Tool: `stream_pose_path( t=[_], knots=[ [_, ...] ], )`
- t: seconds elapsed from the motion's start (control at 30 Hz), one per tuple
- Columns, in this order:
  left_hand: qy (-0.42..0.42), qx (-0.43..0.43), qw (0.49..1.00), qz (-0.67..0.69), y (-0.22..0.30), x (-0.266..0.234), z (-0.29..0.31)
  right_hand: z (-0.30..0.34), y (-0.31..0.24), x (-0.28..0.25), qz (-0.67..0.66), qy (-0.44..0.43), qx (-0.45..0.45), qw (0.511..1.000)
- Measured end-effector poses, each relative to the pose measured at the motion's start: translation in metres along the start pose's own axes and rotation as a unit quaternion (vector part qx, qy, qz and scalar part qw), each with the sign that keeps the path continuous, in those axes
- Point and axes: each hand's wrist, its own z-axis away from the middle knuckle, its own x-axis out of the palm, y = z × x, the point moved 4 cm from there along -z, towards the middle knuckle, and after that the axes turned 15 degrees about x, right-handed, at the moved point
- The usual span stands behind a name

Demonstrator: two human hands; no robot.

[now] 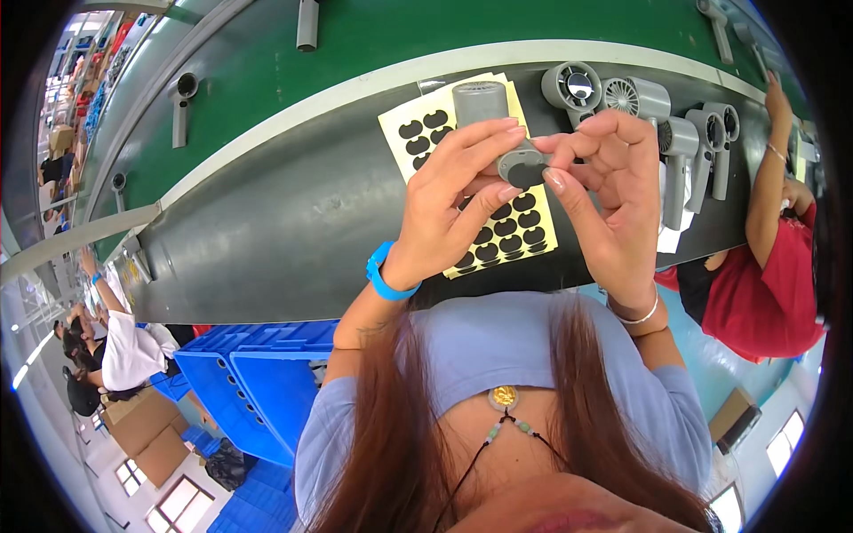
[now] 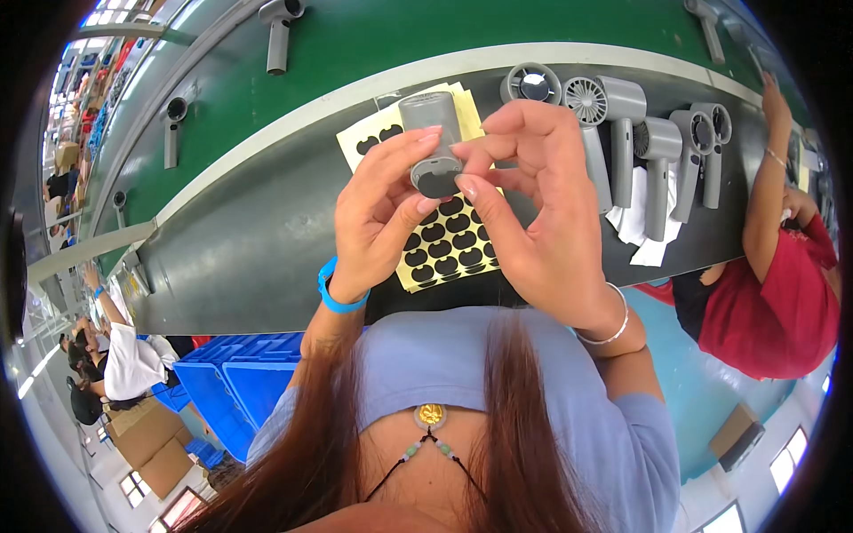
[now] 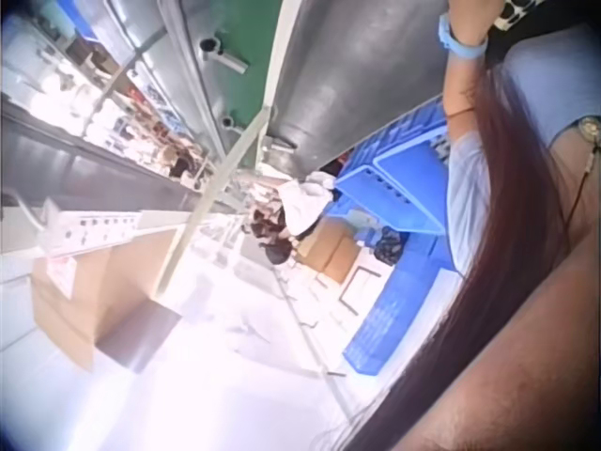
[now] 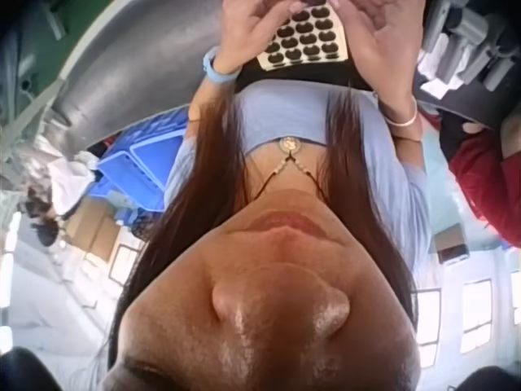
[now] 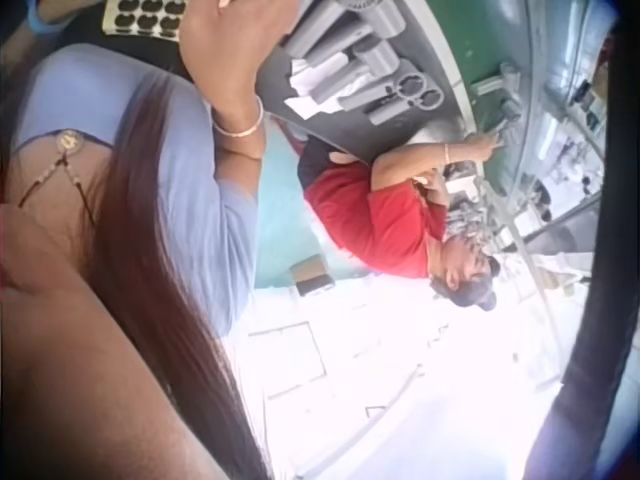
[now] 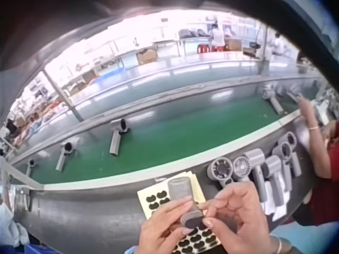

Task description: The person peels adhesive pads from a sheet by hand, attaches them to the base of handheld fan casings, and places the assembled parts onto the conveyor belt.

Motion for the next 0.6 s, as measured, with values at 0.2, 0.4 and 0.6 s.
stream_pose_path(
  t=[0.2, 0.4, 0.6],
  knots=[
    [-0.008, -0.017, 1.0, 0.019, -0.0002, 0.0013, -0.0008, -0.0007, 0.0005, -0.0018, -0.004, 0.009, 0.003, 1.0],
    [-0.009, -0.01, 1.0, 0.007, 0.001, 0.0038, -0.0022, -0.0009, -0.0002, -0.0035, 0.001, 0.004, 0.026, 1.0],
    [-0.023, -0.018, 1.0, 0.005, 0.0012, 0.0025, -0.0027, -0.0011, -0.0004, -0.0041, 0.003, 0.009, 0.034, 0.999]
  ],
)
